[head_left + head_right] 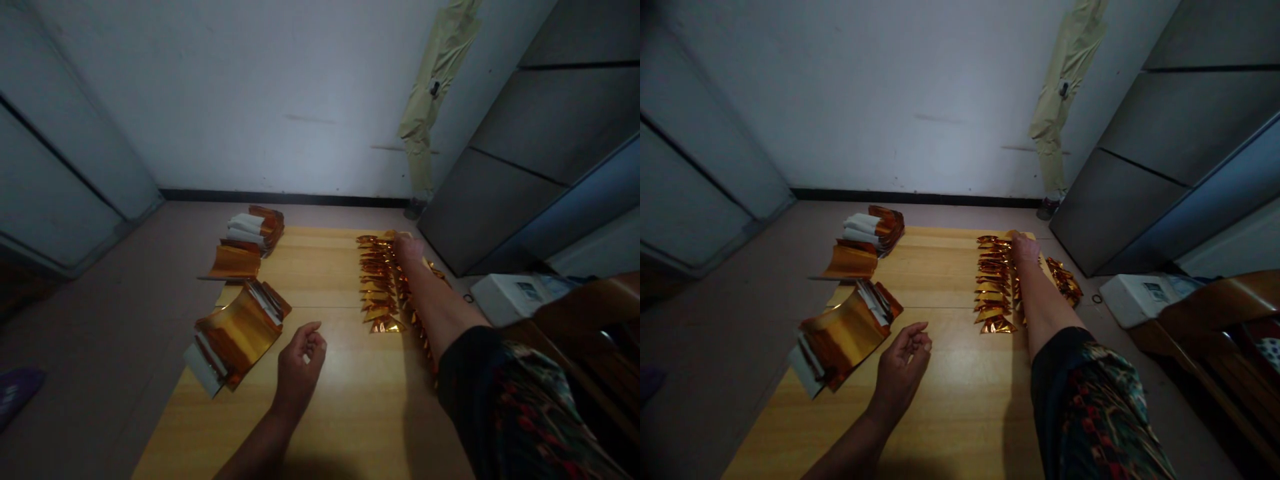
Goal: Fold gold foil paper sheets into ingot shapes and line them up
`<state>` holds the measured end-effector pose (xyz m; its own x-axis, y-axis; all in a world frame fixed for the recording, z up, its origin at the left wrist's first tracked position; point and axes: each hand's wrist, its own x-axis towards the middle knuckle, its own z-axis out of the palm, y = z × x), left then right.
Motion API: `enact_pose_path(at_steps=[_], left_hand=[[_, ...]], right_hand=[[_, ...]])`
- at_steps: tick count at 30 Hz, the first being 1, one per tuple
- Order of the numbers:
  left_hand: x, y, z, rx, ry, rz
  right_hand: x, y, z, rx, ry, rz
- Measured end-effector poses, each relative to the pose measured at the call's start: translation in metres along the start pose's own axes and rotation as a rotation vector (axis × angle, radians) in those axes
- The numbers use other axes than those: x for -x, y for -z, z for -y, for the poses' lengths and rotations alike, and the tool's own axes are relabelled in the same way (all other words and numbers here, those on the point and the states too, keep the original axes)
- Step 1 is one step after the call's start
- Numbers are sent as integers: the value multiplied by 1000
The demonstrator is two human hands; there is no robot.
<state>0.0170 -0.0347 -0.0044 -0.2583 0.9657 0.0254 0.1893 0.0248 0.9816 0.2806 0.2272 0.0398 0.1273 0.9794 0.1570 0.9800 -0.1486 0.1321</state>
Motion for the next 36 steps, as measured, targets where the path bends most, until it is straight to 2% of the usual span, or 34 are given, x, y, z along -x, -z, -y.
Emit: enact_pose_path(at_steps=[9, 16, 19, 21, 24, 26, 28, 31, 33, 36], left_hand=[[-2, -1, 5, -12, -55, -7], [-6, -2, 9, -15, -63, -8], [-6, -2, 6, -37, -85, 6], [-6, -2, 5, -54, -91, 20], [-7, 0, 6, -75, -96, 5], [-8, 1, 9, -82, -125, -50], [-9, 2, 12, -109, -175, -97], [-8, 2, 12, -194, -290, -62], [-8, 5, 9, -273, -370, -46], [-12, 18, 2, -410, -464, -120]], right_hand=[[5, 7, -2, 5, 46, 20], [26, 36, -3, -56, 29, -56], [57, 54, 9, -201, 104, -161], [88, 61, 23, -347, 237, -193], [144, 61, 50, -581, 469, -111], [179, 56, 69, -665, 538, -38], [207, 48, 85, -707, 550, -2], [234, 37, 97, -751, 486, 0], [242, 30, 97, -771, 424, -17], [247, 22, 89, -815, 410, -5]])
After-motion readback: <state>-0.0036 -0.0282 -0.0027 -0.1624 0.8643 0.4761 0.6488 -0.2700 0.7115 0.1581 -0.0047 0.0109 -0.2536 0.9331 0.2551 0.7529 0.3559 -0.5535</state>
